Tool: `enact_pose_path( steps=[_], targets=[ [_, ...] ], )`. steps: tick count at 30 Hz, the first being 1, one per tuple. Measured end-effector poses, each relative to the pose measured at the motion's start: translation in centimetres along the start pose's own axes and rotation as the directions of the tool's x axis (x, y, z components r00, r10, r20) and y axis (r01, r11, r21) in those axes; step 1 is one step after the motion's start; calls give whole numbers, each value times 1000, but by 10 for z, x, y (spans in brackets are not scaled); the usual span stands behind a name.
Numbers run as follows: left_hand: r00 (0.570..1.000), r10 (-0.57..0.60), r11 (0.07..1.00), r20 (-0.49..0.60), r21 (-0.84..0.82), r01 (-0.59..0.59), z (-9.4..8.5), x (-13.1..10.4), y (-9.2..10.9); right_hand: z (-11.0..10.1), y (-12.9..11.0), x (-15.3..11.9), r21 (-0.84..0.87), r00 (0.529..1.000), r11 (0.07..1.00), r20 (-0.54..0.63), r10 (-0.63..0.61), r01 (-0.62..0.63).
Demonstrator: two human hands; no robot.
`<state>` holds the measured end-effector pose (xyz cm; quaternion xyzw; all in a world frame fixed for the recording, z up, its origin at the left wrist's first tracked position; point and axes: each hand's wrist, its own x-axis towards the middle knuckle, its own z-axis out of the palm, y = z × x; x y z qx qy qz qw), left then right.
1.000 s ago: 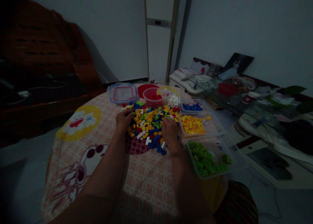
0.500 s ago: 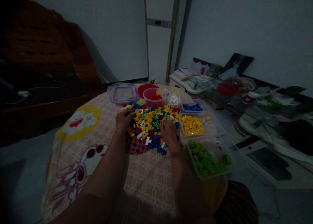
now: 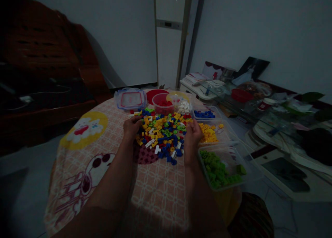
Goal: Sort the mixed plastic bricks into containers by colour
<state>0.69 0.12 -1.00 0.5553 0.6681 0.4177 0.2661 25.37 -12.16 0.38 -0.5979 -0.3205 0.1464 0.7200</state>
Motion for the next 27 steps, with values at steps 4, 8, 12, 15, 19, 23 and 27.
enact_pose_path(
  steps=[4,8,12,15,19,23,27],
  targets=[
    [1000,5,1000,-3,21,-5,-2,-2,3,-2,5,6,55,996,998,-82,-16,21],
    [1000,-8,999,-4,32,8,-3,-3,6,0,5,2,-107,994,990,63,-85,92],
    [1000,13,1000,2,27,-13,-3,-2,5,4,0,-8,-381,912,852,337,-234,360],
    [1000,23,1000,5,21,-23,-3,-2,4,9,1,-14,-469,792,686,550,-266,556],
    [1000,24,1000,1,19,-24,-2,-2,2,14,13,-19,-548,733,548,652,-194,632],
    [1000,18,1000,5,2,-18,-1,-2,1,13,24,-20,-582,727,492,666,-167,647],
    [1000,17,1000,4,15,-18,-2,-3,5,13,25,-19,-583,731,499,661,-167,641]
  ],
)
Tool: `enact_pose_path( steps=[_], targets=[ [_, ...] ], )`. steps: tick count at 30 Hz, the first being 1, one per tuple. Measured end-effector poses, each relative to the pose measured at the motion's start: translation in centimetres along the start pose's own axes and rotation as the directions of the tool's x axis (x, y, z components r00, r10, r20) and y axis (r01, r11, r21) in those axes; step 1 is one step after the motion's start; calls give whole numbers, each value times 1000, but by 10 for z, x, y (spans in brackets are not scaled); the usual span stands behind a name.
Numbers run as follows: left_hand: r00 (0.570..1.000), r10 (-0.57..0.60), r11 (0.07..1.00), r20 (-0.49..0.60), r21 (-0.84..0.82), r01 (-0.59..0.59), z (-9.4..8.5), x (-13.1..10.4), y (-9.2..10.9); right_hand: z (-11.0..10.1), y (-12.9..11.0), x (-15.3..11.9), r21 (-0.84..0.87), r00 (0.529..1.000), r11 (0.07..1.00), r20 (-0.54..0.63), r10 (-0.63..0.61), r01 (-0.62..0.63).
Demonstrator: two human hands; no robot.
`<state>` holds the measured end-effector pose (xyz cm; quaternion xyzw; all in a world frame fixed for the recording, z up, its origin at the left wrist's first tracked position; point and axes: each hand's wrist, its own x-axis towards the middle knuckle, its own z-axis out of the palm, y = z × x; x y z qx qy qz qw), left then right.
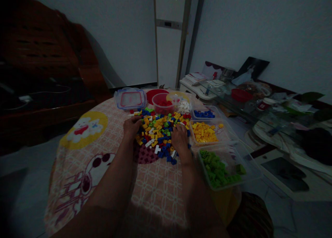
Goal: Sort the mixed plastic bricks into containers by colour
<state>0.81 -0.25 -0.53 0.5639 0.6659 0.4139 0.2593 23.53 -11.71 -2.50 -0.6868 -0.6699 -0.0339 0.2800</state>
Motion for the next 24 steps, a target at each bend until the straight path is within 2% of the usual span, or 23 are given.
enact_pose_path(
  steps=[7,9,11,13,15,17,18,20,24],
  targets=[
    [1000,-27,1000,3,-7,27,-1,-1,2,-12,-6,3,22,999,998,-8,53,-53],
    [1000,-25,1000,-6,-5,25,-1,-1,3,-18,-6,4,43,997,998,-59,53,-51],
    [1000,-26,1000,-13,0,26,-1,-1,3,-25,-3,4,64,985,996,-159,66,-56],
    [999,-32,999,-10,1,32,-2,-2,4,-33,2,4,75,947,992,-297,120,-102],
    [999,-34,999,-2,-4,34,-2,-1,4,-42,8,4,80,877,979,-436,203,-187],
    [1000,-22,1000,-3,-3,22,-1,-1,4,-48,13,4,85,827,969,-509,241,-231],
    [1000,-14,1000,-4,-1,14,-1,-1,4,-50,14,5,93,821,968,-516,245,-231],
    [1000,-6,1000,-6,-1,6,-1,-1,3,-48,14,5,120,842,972,-486,235,-202],
    [1000,-27,1000,-2,5,27,-1,-1,2,-31,5,4,136,929,985,-339,149,-108]
  ],
)
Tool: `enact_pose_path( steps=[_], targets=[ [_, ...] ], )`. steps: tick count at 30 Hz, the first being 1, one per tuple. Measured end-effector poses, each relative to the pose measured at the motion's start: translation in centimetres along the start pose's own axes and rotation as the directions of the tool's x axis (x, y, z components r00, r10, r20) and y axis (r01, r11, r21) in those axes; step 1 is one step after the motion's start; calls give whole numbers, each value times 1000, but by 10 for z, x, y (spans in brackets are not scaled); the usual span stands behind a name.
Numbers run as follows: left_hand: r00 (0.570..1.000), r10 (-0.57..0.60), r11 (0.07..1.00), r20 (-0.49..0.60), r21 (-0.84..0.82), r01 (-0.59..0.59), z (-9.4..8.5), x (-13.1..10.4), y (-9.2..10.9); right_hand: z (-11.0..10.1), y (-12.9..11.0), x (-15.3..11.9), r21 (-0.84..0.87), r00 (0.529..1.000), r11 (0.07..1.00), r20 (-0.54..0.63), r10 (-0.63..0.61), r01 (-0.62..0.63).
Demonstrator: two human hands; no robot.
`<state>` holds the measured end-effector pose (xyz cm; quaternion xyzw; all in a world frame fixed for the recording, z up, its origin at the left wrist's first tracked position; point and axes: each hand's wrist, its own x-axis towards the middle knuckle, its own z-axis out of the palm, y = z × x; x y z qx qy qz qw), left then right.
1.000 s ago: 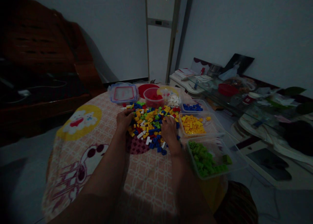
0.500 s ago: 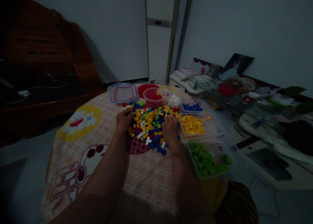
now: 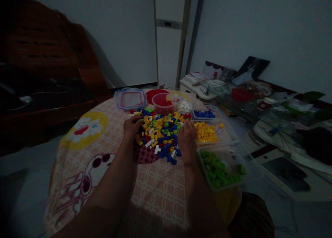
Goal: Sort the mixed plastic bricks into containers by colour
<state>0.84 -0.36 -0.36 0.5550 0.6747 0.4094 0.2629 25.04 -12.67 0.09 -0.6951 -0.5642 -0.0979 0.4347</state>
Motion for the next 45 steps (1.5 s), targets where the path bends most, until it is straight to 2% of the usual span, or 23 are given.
enact_pose_path(
  steps=[2,6,9,13,17,22,25,29,35,41,45],
  targets=[
    [1000,-1,1000,2,1,1,0,0,0,8,-4,-5,-36,995,998,94,-41,44],
    [1000,8,1000,-5,7,-8,-2,-2,4,14,-9,-10,-190,971,982,238,25,21],
    [1000,-1,1000,-2,8,1,-3,-4,7,14,-11,-8,-139,944,989,330,7,41],
    [1000,-15,1000,1,-12,15,-3,-5,8,16,-12,-6,48,957,996,276,-91,81],
    [1000,-3,1000,-7,-19,3,-2,-3,4,16,-8,-7,-77,973,995,228,-37,56],
    [1000,6,1000,9,-18,-6,0,-2,1,15,-6,-8,-230,957,973,283,67,0],
    [1000,9,1000,6,-17,-9,-1,-2,2,15,-9,-7,-183,947,983,319,47,12],
    [1000,6,1000,7,7,-6,-2,-1,3,16,-8,-6,-135,968,990,250,-11,46],
    [1000,11,1000,-3,15,-11,1,2,-1,21,-1,-8,-253,970,967,239,52,10],
    [1000,7,1000,-7,3,-7,1,1,-1,16,-3,-4,-165,965,986,261,27,17],
    [1000,3,1000,-9,15,-3,0,0,0,14,-5,-4,-220,961,976,267,68,-7]
  ],
)
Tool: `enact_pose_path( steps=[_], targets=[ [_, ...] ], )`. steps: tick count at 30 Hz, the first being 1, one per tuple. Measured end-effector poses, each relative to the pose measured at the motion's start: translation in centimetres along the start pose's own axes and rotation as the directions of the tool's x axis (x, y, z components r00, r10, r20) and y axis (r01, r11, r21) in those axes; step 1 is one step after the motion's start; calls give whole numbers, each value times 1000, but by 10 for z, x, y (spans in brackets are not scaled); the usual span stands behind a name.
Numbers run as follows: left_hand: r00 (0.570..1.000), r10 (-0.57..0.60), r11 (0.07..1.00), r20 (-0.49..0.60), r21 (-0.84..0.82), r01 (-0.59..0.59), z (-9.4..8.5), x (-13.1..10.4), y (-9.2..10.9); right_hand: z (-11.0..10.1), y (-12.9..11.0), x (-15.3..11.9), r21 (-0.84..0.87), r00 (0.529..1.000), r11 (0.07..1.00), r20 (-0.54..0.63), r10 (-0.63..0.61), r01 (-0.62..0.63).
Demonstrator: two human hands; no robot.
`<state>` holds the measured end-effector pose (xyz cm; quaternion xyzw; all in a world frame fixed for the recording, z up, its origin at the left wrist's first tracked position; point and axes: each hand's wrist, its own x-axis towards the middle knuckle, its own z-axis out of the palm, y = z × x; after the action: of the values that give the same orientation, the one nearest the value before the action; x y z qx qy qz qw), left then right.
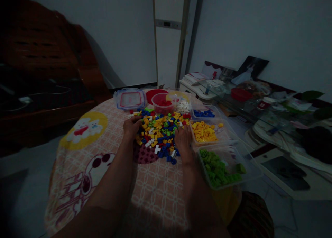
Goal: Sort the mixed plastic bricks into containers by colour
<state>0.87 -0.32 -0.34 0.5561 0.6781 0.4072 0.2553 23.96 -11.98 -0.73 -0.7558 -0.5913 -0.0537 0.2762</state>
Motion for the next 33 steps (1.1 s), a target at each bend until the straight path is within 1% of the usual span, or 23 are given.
enact_pose_path(
  steps=[2,7,13,17,20,22,24,27,30,32,33],
  targets=[
    [1000,8,1000,-3,2,-8,0,0,0,1,0,0,-23,1000,1000,25,-2,2],
    [1000,24,1000,-4,-8,-24,1,1,-2,-1,-2,1,24,999,999,45,-24,23],
    [1000,21,1000,-6,-22,-22,2,2,-3,-13,-9,-3,-128,986,989,141,92,-74],
    [1000,-4,1000,2,-14,4,1,2,-1,-14,-10,-5,-156,987,985,134,91,-70],
    [1000,5,1000,5,-2,-5,1,2,-1,-13,-7,-5,-93,997,995,67,39,-33],
    [1000,7,1000,6,0,-7,1,2,-2,-13,-4,-4,-25,1000,1000,-7,-14,13],
    [1000,2,1000,6,-9,-2,2,2,-3,-16,1,-2,40,996,999,-87,-34,37],
    [1000,4,1000,6,-27,-4,2,1,-4,-23,9,1,84,975,996,-218,35,-17],
    [1000,4,1000,8,-15,-4,1,1,-3,-29,14,3,66,942,995,-323,95,-78],
    [1000,-1,1000,6,-6,1,0,0,-1,-32,13,3,61,941,995,-324,98,-83],
    [1000,-3,1000,4,-3,3,0,0,-1,-33,12,3,71,950,995,-298,89,-71]
  ],
)
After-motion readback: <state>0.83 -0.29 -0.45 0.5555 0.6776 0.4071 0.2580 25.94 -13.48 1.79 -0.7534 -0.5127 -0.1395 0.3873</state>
